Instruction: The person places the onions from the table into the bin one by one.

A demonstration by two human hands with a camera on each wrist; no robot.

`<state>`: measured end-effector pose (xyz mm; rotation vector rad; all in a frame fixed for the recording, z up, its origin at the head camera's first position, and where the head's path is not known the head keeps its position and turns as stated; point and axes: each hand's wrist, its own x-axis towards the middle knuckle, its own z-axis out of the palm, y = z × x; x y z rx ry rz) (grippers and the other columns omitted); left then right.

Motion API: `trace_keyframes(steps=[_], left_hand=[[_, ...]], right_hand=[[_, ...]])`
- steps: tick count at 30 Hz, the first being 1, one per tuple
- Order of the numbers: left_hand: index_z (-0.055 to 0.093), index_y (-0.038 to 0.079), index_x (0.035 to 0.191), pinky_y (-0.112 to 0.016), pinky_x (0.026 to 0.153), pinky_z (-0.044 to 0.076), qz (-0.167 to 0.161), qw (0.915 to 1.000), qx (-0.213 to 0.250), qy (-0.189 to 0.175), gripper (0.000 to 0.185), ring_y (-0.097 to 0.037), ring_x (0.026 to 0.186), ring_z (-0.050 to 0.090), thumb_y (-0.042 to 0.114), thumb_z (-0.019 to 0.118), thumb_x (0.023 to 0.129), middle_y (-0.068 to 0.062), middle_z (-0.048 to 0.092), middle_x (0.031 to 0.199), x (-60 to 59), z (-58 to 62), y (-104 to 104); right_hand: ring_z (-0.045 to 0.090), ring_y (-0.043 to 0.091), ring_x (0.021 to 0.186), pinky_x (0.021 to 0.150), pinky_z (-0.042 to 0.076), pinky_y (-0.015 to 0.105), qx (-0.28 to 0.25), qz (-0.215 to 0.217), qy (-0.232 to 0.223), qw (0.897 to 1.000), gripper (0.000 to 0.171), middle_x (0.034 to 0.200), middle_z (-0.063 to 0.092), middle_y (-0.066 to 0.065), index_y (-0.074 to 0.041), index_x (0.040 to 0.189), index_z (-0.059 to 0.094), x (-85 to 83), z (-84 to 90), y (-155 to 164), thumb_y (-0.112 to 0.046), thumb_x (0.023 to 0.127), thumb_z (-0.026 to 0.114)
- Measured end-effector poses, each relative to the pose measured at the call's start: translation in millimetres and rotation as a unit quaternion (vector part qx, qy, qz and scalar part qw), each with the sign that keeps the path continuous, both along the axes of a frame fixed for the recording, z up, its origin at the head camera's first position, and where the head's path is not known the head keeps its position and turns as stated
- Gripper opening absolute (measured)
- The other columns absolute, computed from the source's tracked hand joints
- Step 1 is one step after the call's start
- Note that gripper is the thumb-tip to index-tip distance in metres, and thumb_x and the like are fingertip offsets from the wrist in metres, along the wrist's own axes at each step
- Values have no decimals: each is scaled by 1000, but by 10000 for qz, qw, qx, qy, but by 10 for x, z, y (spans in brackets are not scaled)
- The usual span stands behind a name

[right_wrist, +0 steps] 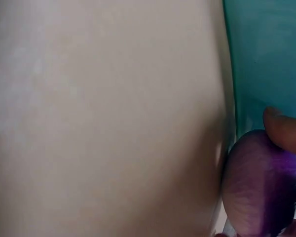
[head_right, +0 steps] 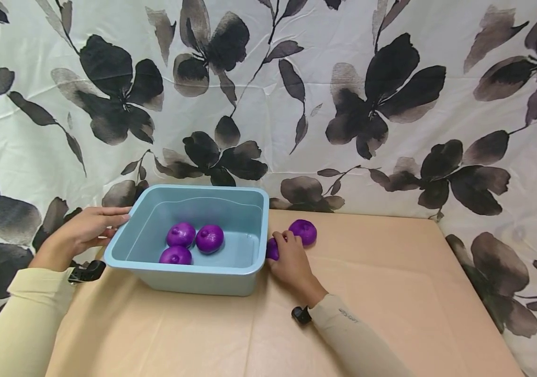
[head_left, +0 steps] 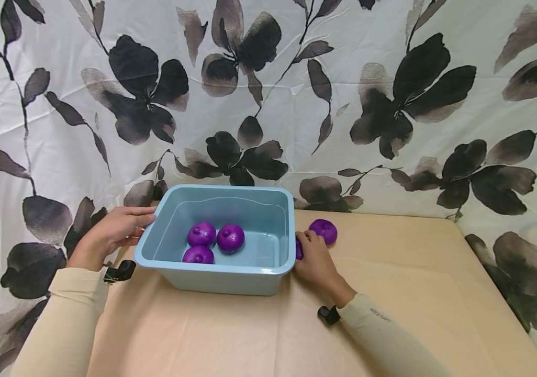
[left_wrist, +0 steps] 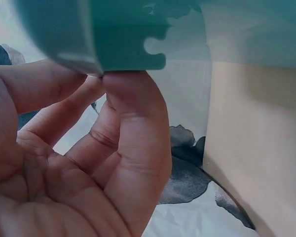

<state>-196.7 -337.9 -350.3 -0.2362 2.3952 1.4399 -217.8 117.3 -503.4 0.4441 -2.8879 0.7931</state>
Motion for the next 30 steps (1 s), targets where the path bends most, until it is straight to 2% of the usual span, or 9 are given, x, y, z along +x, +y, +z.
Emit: trace_keyframes(steps=[6,12,20,24,30], left_hand=[[37,-1,159,-26,75,62,-8,10000,8,24,64,-4,81,71,29,59,107,15,70,91,-13,-19,6],[38,1,159,-26,73,61,32,9999,-149,23,65,-4,80,71,31,60,106,14,70,90,-9,-13,4],[39,1,159,-26,74,62,-11,9998,-198,27,66,-5,82,71,31,63,105,13,71,92,6,-19,9],[39,2,159,-27,75,62,-26,9998,-214,38,67,-5,82,72,32,63,105,14,71,92,2,-20,-5],[39,3,159,-27,75,62,-26,9998,-206,26,67,-5,82,72,32,63,104,14,71,92,-2,-11,-16]], right_hand=[[55,41,121,103,51,58,82,-67,165,9998,68,134,59,20,-5,140,61,11,-35,9,-23,79,85],[53,41,127,109,49,58,342,-22,382,9987,67,136,60,20,-4,141,61,32,-42,31,-24,81,86],[55,41,127,110,50,57,208,5,593,9980,66,134,62,21,-4,135,64,78,-39,68,-20,76,90],[56,41,128,109,50,58,123,-43,543,9984,67,135,63,21,-5,134,65,128,44,100,-21,75,91],[57,42,129,108,51,61,-33,-59,496,9987,71,135,65,20,-5,134,66,224,299,181,-26,72,95]])
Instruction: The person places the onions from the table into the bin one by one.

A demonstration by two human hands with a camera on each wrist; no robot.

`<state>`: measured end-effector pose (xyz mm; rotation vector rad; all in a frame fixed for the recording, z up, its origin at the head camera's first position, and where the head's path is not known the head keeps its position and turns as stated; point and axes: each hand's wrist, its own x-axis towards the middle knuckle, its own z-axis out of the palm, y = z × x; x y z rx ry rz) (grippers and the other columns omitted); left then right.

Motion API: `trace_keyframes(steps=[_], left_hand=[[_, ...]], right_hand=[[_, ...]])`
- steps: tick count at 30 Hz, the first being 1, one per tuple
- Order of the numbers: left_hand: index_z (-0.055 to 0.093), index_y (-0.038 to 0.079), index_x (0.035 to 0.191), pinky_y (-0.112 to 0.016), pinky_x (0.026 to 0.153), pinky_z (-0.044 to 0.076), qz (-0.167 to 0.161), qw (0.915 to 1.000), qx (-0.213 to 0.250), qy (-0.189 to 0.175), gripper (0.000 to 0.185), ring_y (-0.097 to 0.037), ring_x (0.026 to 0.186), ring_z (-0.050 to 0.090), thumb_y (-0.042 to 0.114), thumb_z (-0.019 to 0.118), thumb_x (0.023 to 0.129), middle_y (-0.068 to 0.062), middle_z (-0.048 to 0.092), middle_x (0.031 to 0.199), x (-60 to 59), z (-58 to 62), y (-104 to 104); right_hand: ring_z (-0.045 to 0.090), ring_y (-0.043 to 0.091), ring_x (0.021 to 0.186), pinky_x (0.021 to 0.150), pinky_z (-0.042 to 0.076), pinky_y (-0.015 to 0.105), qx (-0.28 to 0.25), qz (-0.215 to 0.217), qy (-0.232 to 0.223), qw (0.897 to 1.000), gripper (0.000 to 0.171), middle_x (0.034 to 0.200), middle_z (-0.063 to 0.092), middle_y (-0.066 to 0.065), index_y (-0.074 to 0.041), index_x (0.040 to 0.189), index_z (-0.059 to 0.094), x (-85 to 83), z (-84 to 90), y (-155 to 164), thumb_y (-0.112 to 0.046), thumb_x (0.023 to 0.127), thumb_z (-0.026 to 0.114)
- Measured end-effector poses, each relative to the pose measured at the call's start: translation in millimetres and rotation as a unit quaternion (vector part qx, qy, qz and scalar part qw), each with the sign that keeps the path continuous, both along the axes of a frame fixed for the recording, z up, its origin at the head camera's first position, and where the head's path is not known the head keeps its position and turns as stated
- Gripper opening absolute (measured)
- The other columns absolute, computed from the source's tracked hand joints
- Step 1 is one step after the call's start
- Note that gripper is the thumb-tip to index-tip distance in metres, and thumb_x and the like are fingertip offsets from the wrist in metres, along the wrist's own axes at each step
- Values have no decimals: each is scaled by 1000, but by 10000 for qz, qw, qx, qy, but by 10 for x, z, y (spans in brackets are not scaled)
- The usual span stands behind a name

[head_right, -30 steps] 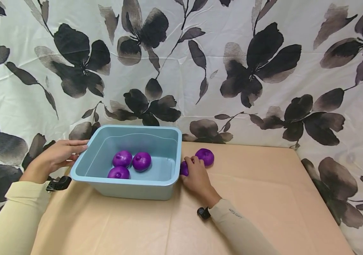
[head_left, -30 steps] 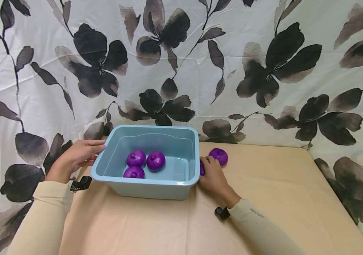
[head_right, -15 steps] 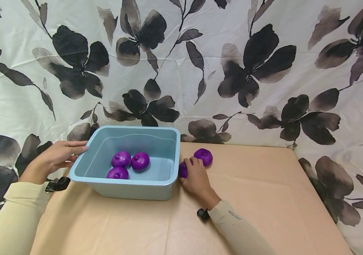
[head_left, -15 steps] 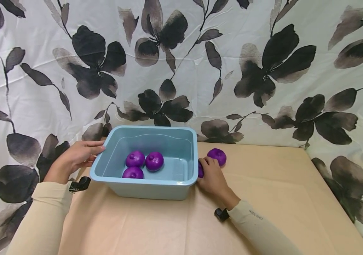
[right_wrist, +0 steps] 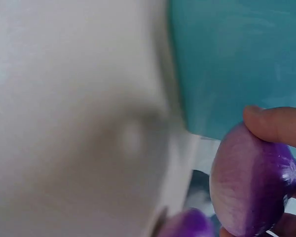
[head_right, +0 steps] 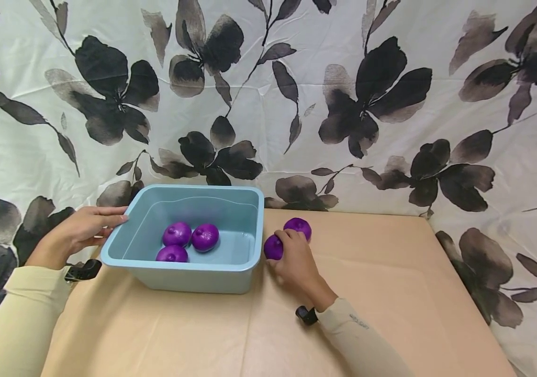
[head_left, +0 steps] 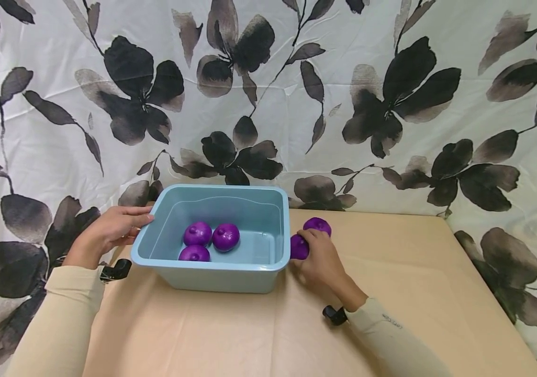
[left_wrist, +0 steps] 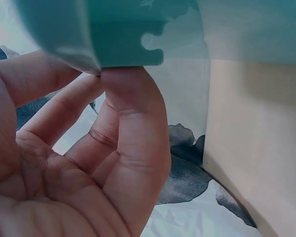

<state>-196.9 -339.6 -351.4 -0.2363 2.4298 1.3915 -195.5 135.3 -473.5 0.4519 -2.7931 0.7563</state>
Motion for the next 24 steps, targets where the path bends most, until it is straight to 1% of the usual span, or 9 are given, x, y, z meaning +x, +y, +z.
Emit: trace_keyframes(steps=[5,10,15,19,22,24], left_hand=[[37,3,160,-26,76,62,15,10000,90,-39,67,-5,84,72,30,62,105,14,71,94,3,-8,-9],[35,4,161,-27,77,62,-20,9997,241,-42,67,-5,85,73,30,61,106,14,71,97,-8,-23,-16],[33,3,162,-27,78,62,-59,9994,329,-76,67,-6,86,73,28,61,106,12,71,98,-28,-22,-19],[33,3,162,-26,78,62,-67,9994,342,-75,67,-5,85,72,28,61,106,11,71,98,-31,-14,-22],[34,3,161,-26,77,62,-47,9995,320,-58,66,-5,84,72,27,61,106,11,71,97,-25,-14,-24],[35,4,161,-25,76,62,-44,9995,322,-55,66,-5,84,72,28,62,106,11,71,98,-24,-20,-22]], right_hand=[[59,42,127,104,53,62,-172,30,124,9998,72,133,68,20,-5,132,67,78,252,73,-27,70,96],[61,40,122,96,56,59,-159,18,200,9997,72,131,69,18,-7,131,68,175,504,159,-29,69,96],[63,38,118,91,58,56,-171,170,420,9988,73,129,70,17,-7,130,69,277,742,242,-30,67,98],[64,37,118,91,57,56,-135,332,618,9974,72,129,71,14,-9,129,71,332,907,291,-30,65,99],[64,37,120,92,57,57,-98,409,759,9962,72,130,71,13,-12,130,71,361,1014,305,-29,66,99],[65,36,118,91,57,57,-76,453,821,9956,71,130,71,12,-14,130,71,384,1076,305,-28,67,99]])
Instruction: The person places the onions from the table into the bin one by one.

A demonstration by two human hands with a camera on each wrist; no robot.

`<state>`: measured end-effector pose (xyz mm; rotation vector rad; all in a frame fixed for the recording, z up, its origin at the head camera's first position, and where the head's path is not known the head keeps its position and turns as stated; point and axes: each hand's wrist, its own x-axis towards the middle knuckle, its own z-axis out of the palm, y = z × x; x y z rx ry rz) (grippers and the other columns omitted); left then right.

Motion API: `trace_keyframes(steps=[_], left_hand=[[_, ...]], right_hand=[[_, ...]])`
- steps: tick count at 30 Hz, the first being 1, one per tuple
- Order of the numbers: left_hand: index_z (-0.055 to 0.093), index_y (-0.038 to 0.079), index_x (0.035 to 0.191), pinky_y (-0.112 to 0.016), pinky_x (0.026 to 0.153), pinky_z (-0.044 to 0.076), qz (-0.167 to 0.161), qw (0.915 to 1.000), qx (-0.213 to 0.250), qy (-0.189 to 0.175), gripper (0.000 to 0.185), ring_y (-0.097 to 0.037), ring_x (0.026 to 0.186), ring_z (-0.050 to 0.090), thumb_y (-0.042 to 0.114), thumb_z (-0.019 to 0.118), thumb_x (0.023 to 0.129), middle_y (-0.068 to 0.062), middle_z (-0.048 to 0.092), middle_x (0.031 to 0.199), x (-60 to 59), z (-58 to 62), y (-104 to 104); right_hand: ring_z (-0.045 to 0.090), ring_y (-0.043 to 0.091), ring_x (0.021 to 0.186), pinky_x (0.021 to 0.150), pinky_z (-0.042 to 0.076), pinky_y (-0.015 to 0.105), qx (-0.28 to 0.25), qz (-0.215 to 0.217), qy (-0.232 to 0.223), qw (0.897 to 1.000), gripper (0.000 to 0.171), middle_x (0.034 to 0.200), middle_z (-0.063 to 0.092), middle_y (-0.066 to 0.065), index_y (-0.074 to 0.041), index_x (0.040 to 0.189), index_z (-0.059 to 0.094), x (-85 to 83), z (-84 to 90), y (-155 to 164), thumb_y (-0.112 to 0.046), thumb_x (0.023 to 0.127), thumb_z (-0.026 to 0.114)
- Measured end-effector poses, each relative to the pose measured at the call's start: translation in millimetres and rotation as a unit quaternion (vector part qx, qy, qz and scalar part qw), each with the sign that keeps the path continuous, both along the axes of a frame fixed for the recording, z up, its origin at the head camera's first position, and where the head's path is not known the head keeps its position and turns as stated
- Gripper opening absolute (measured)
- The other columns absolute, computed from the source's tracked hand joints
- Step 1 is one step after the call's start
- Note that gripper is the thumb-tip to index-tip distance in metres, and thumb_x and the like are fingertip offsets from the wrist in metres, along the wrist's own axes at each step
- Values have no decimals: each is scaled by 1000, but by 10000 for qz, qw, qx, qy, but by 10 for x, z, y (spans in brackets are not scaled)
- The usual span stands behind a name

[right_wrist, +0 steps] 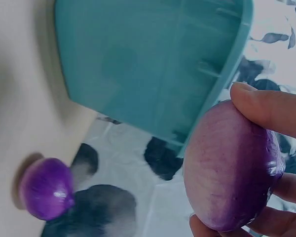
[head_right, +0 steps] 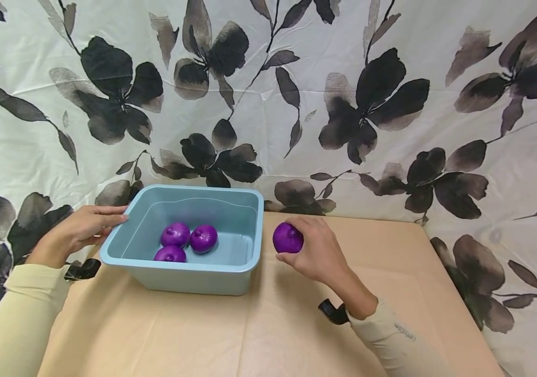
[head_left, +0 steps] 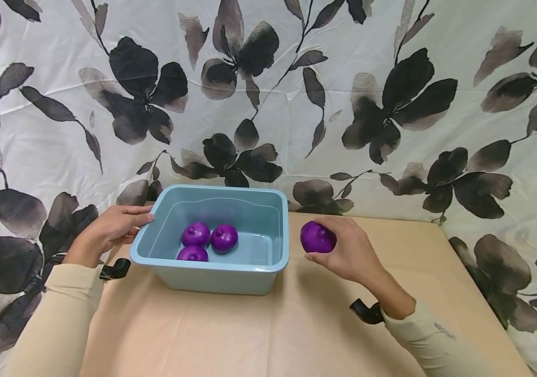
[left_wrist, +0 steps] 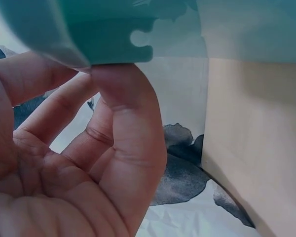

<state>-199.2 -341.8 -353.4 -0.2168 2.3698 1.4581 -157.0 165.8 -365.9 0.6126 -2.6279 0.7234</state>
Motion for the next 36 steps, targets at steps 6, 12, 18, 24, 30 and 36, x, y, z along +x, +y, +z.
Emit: trace_keyframes(steps=[6,12,18,24,30,36], left_hand=[[36,5,161,-26,77,61,76,10000,-52,13,65,-5,84,71,28,61,106,10,70,99,14,0,-34],[36,5,161,-26,77,62,146,9999,-80,33,65,-6,85,71,29,62,105,9,70,100,30,-3,-63],[39,6,160,-27,76,61,184,9998,-87,90,66,-7,85,71,30,64,104,6,71,104,54,-3,-45],[41,6,159,-27,77,61,215,9997,-27,145,65,-8,86,71,30,64,104,1,71,110,48,-17,-26],[42,6,159,-27,76,61,252,9995,18,175,63,-6,83,71,28,64,104,5,71,102,22,-26,1],[41,5,159,-26,75,62,284,9993,95,216,63,-6,83,72,26,63,104,3,72,103,28,-36,-9]], right_hand=[[63,27,105,83,58,48,112,162,129,9997,69,119,73,5,-13,127,71,25,157,-112,-30,66,99],[61,25,101,78,60,41,172,478,234,9984,70,119,74,4,-12,125,72,-3,278,-284,-31,64,101],[62,28,108,80,62,41,199,778,284,9964,72,126,73,7,-10,127,72,-36,355,-483,-30,64,101],[61,27,111,81,61,39,281,1086,326,9932,70,127,73,8,-9,127,72,-89,375,-701,-32,66,99],[62,26,110,84,60,39,457,1463,320,9877,69,123,72,5,-10,128,71,-160,364,-932,-33,69,98],[62,27,112,85,60,39,823,1746,424,9803,67,126,70,5,-11,130,69,-234,389,-1172,-36,73,95]])
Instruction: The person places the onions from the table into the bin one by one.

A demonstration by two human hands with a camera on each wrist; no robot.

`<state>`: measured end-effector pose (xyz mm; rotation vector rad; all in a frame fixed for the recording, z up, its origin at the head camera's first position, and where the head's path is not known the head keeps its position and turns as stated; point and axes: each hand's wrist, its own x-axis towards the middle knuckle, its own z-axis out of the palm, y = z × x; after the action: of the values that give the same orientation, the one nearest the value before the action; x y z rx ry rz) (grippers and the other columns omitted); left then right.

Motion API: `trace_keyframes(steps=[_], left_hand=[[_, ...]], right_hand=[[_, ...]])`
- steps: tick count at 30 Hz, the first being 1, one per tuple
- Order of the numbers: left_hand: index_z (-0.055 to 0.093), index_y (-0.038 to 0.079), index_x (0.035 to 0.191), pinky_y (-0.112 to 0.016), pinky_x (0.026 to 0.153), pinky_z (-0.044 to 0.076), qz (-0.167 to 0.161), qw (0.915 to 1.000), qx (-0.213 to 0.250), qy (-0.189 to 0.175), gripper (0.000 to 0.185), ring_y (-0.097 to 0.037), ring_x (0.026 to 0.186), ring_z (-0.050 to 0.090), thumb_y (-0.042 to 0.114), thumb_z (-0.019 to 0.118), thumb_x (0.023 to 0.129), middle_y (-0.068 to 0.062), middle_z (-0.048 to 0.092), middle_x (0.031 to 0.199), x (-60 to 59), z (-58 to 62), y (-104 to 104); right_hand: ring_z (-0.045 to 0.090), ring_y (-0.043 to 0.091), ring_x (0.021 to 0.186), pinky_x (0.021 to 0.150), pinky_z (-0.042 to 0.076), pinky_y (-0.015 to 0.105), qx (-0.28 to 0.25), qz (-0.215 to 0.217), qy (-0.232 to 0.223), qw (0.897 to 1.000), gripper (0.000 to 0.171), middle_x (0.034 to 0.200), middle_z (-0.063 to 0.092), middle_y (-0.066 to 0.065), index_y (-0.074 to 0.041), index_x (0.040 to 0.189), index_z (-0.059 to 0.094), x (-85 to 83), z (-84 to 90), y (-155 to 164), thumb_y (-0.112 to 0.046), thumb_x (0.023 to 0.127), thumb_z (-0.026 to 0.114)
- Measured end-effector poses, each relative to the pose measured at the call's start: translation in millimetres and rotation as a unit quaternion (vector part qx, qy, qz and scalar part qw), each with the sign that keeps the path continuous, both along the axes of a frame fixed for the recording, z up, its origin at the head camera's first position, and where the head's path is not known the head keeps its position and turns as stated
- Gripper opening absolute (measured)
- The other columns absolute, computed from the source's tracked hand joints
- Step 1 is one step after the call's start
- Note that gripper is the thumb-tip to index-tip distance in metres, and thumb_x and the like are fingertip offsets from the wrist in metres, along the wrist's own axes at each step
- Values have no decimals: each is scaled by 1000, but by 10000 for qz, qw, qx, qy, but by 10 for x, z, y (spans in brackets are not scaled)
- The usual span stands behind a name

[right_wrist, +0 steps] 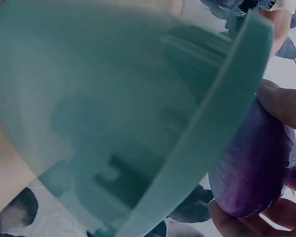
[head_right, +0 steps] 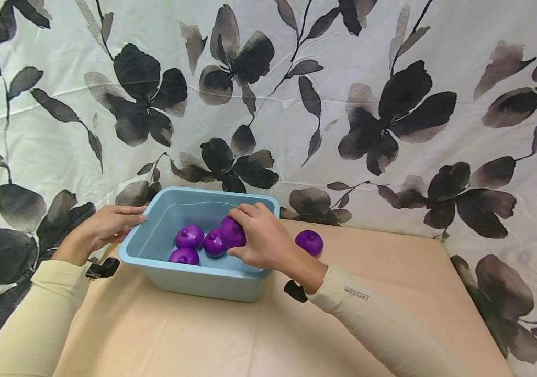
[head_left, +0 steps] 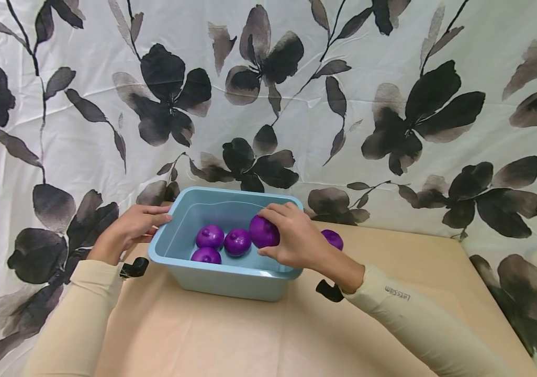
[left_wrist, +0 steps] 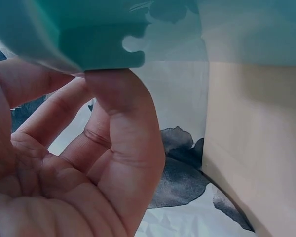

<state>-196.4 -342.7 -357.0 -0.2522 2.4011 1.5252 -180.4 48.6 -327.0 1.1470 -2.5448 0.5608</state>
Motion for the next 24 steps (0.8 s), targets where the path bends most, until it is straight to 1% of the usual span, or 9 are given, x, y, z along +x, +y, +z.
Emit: trace_keyframes(steps=[4,10,14,16,19,24], left_hand=[[42,6,159,-27,75,62,15,10000,-56,10,62,-6,84,72,27,64,104,1,72,107,-2,-12,-5],[44,6,158,-27,76,62,59,9999,-96,3,62,-7,83,72,27,65,104,0,72,106,7,-11,8],[43,5,158,-29,77,62,39,9999,-115,2,62,-9,84,72,27,64,104,-5,71,110,11,-8,26],[43,5,158,-29,77,62,42,9999,-122,11,62,-9,84,72,27,64,104,-6,71,111,11,2,28],[43,5,158,-29,78,62,66,9999,-122,21,62,-8,84,72,26,64,104,-4,71,109,8,19,23],[44,5,157,-27,77,62,120,9999,-91,-10,61,-7,83,72,26,64,104,-1,71,105,7,9,29]], right_hand=[[61,28,115,88,59,39,122,177,68,9997,67,130,68,7,-10,130,68,-47,6,-146,-35,74,95],[61,29,117,92,58,40,210,445,152,9987,63,129,67,8,-10,127,68,-131,12,-327,-32,74,94],[59,30,122,93,58,40,373,452,-17,9983,64,130,66,8,-11,129,67,-200,34,-397,-34,75,93],[59,29,121,92,58,40,474,458,-145,9977,65,131,66,8,-11,131,66,-234,67,-423,-35,76,92],[60,28,117,90,58,39,567,571,-297,9963,65,132,66,9,-11,130,66,-280,141,-449,-34,75,93],[60,27,114,89,57,37,657,868,-355,9934,66,130,66,8,-10,129,67,-352,243,-493,-33,74,94]])
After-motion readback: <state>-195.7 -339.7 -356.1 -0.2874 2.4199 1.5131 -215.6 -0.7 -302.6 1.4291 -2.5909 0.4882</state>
